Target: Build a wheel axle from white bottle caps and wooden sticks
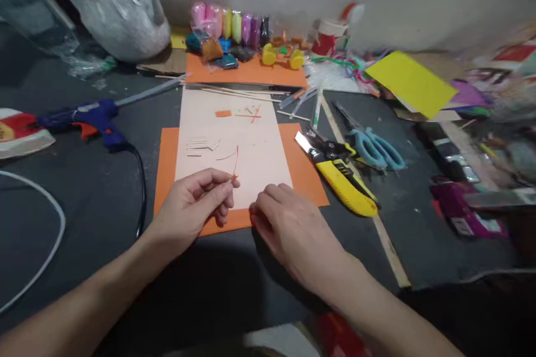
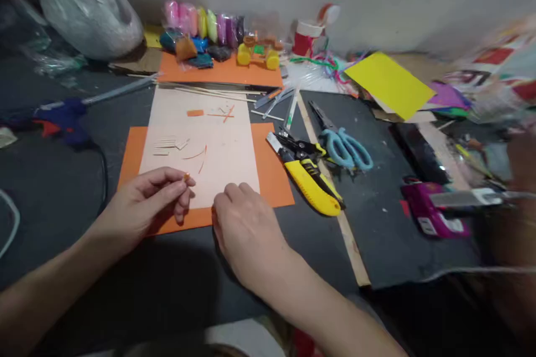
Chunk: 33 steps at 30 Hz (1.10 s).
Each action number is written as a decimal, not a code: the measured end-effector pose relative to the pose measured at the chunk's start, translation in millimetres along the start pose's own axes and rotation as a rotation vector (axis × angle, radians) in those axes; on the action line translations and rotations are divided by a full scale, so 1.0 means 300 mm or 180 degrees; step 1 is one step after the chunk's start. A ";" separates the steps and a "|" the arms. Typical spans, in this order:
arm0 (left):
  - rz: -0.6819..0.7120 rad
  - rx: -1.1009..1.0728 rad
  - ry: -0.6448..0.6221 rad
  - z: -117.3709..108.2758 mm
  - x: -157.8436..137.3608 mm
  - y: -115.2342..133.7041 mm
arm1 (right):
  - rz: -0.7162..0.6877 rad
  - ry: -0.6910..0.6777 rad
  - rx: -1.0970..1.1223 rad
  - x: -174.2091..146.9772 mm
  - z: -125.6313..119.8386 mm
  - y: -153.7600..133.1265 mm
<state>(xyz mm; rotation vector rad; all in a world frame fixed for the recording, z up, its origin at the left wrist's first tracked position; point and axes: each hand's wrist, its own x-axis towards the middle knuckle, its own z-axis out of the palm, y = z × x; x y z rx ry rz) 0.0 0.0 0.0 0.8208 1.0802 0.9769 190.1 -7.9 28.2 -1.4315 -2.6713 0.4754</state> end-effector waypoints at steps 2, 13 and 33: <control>0.0010 0.0041 -0.0057 0.000 -0.001 -0.001 | -0.0076 0.0068 0.0104 -0.018 0.006 0.001; 0.0057 0.0026 -0.0022 -0.004 -0.002 -0.006 | -0.0183 0.0313 0.0381 -0.065 0.039 0.008; 0.0066 0.0039 0.0005 -0.002 -0.003 -0.003 | 0.0175 0.0486 0.0689 -0.150 0.007 0.081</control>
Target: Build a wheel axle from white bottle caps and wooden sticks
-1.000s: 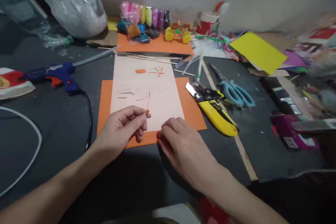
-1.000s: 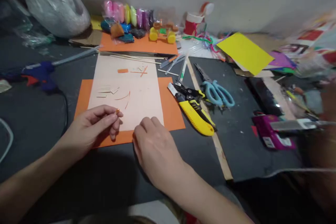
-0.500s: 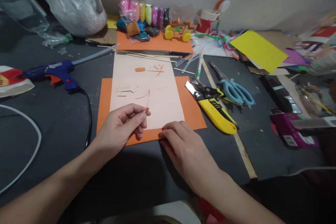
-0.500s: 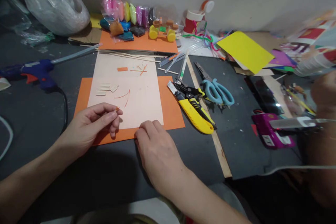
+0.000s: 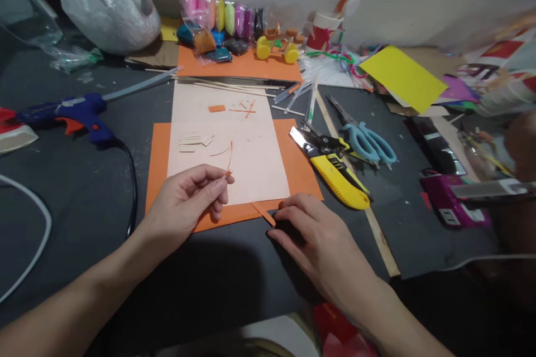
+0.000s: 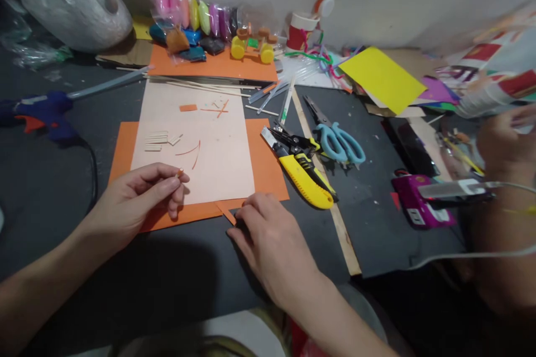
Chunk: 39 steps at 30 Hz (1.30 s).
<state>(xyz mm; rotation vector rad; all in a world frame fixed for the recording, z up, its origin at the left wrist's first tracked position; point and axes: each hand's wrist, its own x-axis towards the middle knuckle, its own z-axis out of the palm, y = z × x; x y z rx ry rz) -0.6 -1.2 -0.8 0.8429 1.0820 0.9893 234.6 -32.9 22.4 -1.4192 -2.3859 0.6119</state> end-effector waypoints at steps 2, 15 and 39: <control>0.0013 0.0005 -0.0002 -0.002 0.000 -0.003 | -0.0065 0.0097 -0.0200 -0.001 0.015 -0.007; -0.0028 0.0069 -0.0003 0.000 0.004 0.000 | -0.0430 0.0246 -0.1204 0.033 0.050 -0.025; 0.0908 0.3150 -0.0963 0.048 -0.039 0.014 | -0.1603 -0.0302 -0.0761 0.047 -0.046 0.113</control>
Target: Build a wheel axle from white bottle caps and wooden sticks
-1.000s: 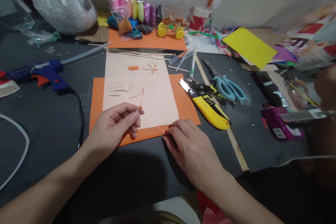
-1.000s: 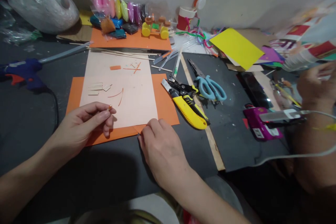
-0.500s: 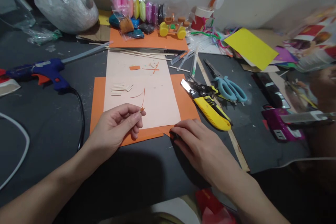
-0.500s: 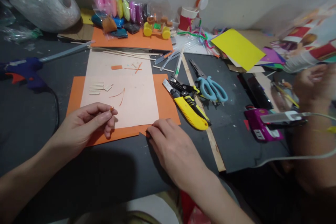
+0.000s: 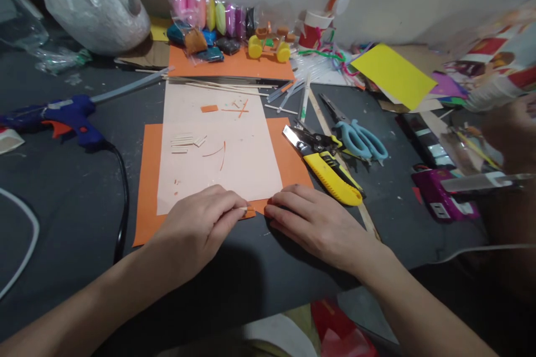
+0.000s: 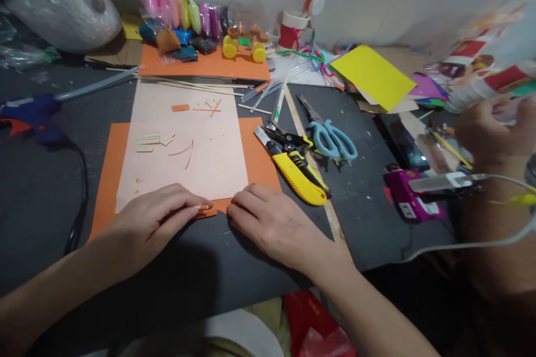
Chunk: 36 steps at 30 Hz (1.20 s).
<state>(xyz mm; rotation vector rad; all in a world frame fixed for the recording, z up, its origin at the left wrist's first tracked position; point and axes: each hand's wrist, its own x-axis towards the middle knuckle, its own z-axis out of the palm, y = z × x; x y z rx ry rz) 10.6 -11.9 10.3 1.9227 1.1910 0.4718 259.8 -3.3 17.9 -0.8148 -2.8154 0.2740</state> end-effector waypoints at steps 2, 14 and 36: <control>-0.0285 -0.0203 -0.0064 -0.006 0.006 0.004 | -0.0043 0.0022 -0.0049 0.000 0.006 0.005; -0.0651 -0.0512 -0.0155 -0.018 0.024 0.022 | 0.0484 0.0132 0.0061 0.051 0.021 -0.026; -0.0716 -0.0632 -0.0015 -0.008 0.016 0.018 | 0.0192 -0.0004 -0.0106 -0.056 0.000 -0.049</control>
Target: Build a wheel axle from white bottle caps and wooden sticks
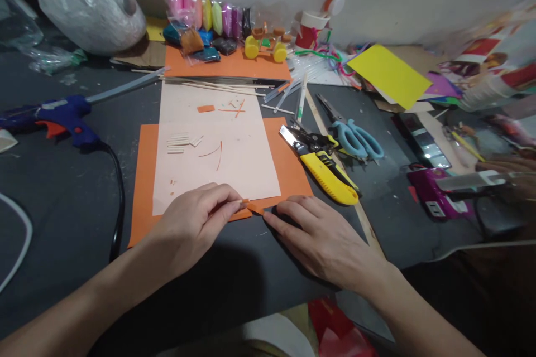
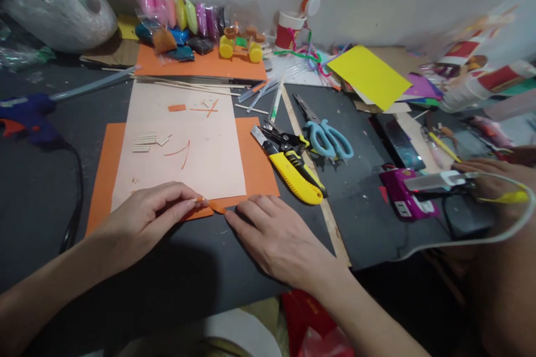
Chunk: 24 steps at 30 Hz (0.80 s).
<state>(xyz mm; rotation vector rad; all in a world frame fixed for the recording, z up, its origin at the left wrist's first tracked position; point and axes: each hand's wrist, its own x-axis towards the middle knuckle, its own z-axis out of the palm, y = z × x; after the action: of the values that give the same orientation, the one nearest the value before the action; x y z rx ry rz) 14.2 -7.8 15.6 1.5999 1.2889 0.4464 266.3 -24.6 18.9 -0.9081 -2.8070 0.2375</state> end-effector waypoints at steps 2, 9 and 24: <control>-0.0010 0.0024 -0.0008 -0.001 0.001 0.001 | 0.0044 -0.0010 -0.0021 0.009 0.007 -0.003; 0.0052 0.0079 -0.0059 0.000 0.003 -0.002 | 0.0313 0.0156 0.0091 0.067 0.029 -0.014; 0.0181 0.0114 -0.0071 -0.001 0.003 -0.013 | 0.1279 0.0585 0.1692 0.150 0.054 -0.037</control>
<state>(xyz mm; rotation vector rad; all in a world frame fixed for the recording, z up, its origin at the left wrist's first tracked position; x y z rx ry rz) 12.4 -7.3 12.2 1.6704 1.2434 0.4415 220.7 -8.3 11.1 -1.2545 -2.1945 0.8552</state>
